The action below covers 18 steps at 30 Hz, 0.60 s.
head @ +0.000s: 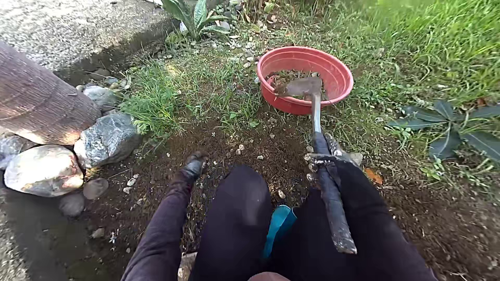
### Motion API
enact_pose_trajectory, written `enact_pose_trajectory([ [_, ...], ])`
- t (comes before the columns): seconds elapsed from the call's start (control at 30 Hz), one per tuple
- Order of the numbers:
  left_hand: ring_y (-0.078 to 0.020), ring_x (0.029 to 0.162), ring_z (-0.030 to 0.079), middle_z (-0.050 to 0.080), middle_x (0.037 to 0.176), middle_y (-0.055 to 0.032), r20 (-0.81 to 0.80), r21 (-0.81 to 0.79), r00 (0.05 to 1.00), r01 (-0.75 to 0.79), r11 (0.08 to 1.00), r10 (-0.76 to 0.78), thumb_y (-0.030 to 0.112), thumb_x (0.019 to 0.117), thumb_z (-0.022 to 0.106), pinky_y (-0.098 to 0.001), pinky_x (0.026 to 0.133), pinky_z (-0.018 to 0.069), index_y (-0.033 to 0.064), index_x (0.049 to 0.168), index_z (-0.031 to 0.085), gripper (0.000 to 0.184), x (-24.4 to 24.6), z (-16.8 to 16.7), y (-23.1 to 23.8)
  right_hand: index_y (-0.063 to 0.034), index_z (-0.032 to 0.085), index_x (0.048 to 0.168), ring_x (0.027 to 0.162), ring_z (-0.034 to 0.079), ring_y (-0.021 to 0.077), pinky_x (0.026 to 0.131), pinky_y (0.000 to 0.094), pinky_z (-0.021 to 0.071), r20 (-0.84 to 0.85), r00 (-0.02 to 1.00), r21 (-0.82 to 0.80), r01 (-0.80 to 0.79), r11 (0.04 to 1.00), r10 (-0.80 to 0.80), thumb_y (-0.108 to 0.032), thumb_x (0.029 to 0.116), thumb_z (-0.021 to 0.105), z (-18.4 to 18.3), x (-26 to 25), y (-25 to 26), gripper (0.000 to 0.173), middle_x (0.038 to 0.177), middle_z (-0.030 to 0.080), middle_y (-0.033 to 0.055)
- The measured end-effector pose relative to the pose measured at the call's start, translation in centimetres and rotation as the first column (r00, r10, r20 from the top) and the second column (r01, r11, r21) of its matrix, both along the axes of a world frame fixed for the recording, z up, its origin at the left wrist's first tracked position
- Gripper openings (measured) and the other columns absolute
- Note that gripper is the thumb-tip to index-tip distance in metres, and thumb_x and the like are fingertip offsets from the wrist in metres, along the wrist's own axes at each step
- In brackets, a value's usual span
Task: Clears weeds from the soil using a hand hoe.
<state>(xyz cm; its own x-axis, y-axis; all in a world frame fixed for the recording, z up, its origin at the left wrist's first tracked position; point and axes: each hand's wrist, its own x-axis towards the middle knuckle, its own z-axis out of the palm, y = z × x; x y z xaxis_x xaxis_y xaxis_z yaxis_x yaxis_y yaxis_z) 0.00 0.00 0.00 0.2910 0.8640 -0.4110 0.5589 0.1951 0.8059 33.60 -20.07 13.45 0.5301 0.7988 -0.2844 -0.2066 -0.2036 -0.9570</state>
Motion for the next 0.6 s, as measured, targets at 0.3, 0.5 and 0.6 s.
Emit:
enact_pose_trajectory([
  [0.3, -0.044, 0.148, 0.037, 0.03, 0.165, -0.0244, -0.622, -0.252, 0.706, 0.229, 0.94, -0.338, 0.027, 0.1001, 0.062, -0.0595, 0.118, 0.0364, 0.008, 0.161, 0.032, 0.07, 10.4, -5.2, 2.0, -0.0121, 0.034, 0.153, 0.063, 0.063, 0.0128, 0.053, 0.0288, 0.0551, -0.081, 0.997, -0.405, -0.047, 0.913, 0.015, 0.002, 0.0888, 0.061, 2.3, 1.8, 1.8, 0.071, 0.098, 0.065, 0.0065],
  [0.5, -0.0358, 0.145, 0.044, 0.046, 0.156, -0.0227, -0.443, -0.197, 0.772, 0.411, 0.89, -0.455, 0.027, 0.1087, 0.048, -0.0504, 0.121, 0.0356, 0.0013, 0.149, 0.05, 0.047, 10.6, -7.5, 4.0, -0.0218, 0.027, 0.16, 0.063, 0.061, 0.0186, 0.054, 0.0354, 0.054, -0.026, 0.993, -0.626, -0.106, 0.773, 0.116, 0.002, 0.0925, 0.064, -3.3, 5.2, 4.7, 0.081, 0.096, 0.063, 0.0121],
  [0.6, -0.0378, 0.146, 0.043, 0.041, 0.158, -0.026, -0.472, -0.188, 0.724, 0.474, 0.86, -0.503, 0.025, 0.1097, 0.044, -0.0481, 0.121, 0.0354, -0.002, 0.152, 0.043, 0.05, 11.3, -9.0, 2.4, -0.0183, 0.016, 0.161, 0.072, 0.064, 0.0227, 0.062, 0.042, 0.0561, -0.026, 0.982, -0.717, -0.148, 0.681, 0.185, -0.004, 0.0977, 0.06, -7.0, 4.0, 5.3, 0.078, 0.101, 0.063, 0.0149],
])
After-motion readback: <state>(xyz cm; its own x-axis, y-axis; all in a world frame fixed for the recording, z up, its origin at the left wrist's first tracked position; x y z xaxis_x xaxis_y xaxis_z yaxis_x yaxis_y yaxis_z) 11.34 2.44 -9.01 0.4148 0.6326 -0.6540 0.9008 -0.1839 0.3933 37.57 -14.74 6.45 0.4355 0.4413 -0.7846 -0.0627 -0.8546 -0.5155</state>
